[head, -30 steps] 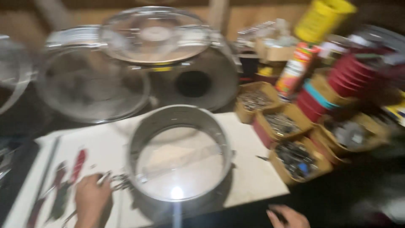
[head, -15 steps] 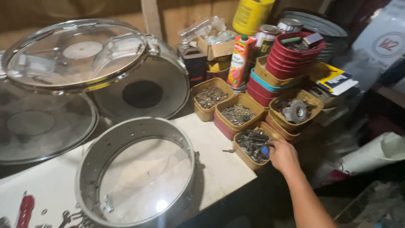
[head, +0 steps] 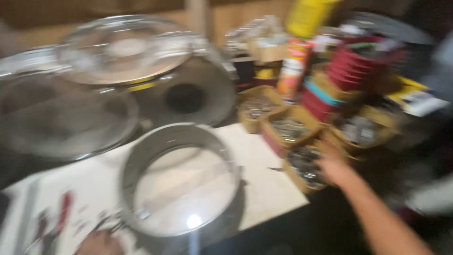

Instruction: The person assembles a snare drum by tightening the tension rods on the drum head using a drum key. The person then lifts the assembled drum and places it on top of another drum before reaching for additional hardware.

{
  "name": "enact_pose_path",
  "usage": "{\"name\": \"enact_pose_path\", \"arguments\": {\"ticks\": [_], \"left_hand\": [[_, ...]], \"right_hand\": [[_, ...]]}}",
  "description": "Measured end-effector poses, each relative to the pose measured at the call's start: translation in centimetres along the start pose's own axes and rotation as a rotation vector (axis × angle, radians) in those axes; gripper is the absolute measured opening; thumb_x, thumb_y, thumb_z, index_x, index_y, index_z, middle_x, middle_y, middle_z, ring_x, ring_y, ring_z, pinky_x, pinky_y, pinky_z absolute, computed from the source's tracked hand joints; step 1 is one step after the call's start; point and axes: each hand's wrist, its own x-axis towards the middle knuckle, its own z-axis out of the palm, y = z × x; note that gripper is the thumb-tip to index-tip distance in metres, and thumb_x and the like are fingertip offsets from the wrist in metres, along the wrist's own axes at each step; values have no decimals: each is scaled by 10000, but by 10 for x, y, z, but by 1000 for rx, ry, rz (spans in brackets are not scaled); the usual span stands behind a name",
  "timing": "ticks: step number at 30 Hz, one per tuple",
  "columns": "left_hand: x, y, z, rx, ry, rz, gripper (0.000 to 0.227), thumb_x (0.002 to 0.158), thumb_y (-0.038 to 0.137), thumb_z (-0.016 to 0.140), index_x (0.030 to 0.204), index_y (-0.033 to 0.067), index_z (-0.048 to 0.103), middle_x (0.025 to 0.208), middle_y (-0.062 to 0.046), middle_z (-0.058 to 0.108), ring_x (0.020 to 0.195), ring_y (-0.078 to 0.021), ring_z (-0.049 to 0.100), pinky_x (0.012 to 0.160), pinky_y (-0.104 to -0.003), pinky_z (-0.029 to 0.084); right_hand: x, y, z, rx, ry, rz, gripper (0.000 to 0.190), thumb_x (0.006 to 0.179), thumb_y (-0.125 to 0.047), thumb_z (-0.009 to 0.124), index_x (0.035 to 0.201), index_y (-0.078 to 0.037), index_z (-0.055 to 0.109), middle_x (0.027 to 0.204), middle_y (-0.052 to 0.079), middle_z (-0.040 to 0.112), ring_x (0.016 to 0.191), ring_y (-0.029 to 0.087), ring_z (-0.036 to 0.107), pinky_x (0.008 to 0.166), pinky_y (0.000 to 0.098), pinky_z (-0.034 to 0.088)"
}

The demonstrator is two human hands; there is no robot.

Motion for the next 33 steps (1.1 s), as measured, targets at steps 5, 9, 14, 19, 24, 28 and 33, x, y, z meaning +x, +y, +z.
{"name": "enact_pose_path", "arguments": {"ticks": [5, 9, 14, 19, 24, 28, 33], "left_hand": [[77, 34, -28, 154, -228, -506, 222, 778, 222, 646, 945, 94, 718, 929, -148, 657, 957, -381, 619, 912, -519, 486], [93, 49, -47, 161, -339, -678, 266, 845, 206, 626, 1059, 111, 754, 1048, -115, 679, 979, -364, 598, 919, -482, 486], [93, 54, -49, 138, -319, -675, 252, 858, 159, 609, 1075, 83, 715, 1063, -109, 644, 998, -350, 579, 853, -501, 495], [98, 56, -53, 121, -391, -743, 270, 889, 196, 571, 1095, 100, 715, 1098, -100, 635, 1049, -337, 564, 916, -498, 483], [102, 57, -56, 112, -333, -738, 231, 869, 179, 589, 1040, 108, 728, 1060, -96, 633, 1018, -354, 578, 881, -516, 488], [101, 56, -54, 129, -310, -728, 203, 855, 193, 606, 1002, 103, 715, 1030, -103, 632, 968, -358, 570, 823, -528, 483], [101, 55, -55, 111, -332, -756, 224, 858, 191, 601, 1029, 99, 713, 1053, -105, 632, 991, -356, 572, 854, -522, 481]], "right_hand": [[1, 26, -18, 117, 54, 102, 496, 839, -464, 671, 1288, -255, 701, 1387, -33, 697, 1303, 194, 659, 1163, 303, 487], [-32, -50, -152, 237, 6, 261, 378, 915, -501, 600, 916, -136, 698, 966, 109, 766, 1023, 288, 736, 898, 390, 540], [-31, -161, -258, 760, 59, 45, 447, 918, -231, 578, 1358, -246, 657, 1247, -7, 794, 1087, 205, 750, 954, 369, 532], [14, -317, -326, 969, -209, -277, 453, 994, -284, 485, 1424, -191, 592, 1035, 53, 703, 828, 196, 676, 732, 350, 560], [43, -456, -366, 943, -487, -395, 287, 1050, -259, 488, 1225, -111, 661, 790, 68, 616, 541, 184, 626, 341, 316, 439], [90, -539, -296, 862, -400, -403, 283, 979, -300, 605, 1129, -100, 737, 950, 118, 726, 816, 288, 654, 696, 409, 497], [86, -555, -283, 1063, -565, -327, 246, 994, -274, 624, 930, -78, 759, 793, 92, 780, 650, 218, 728, 632, 358, 564]]}}
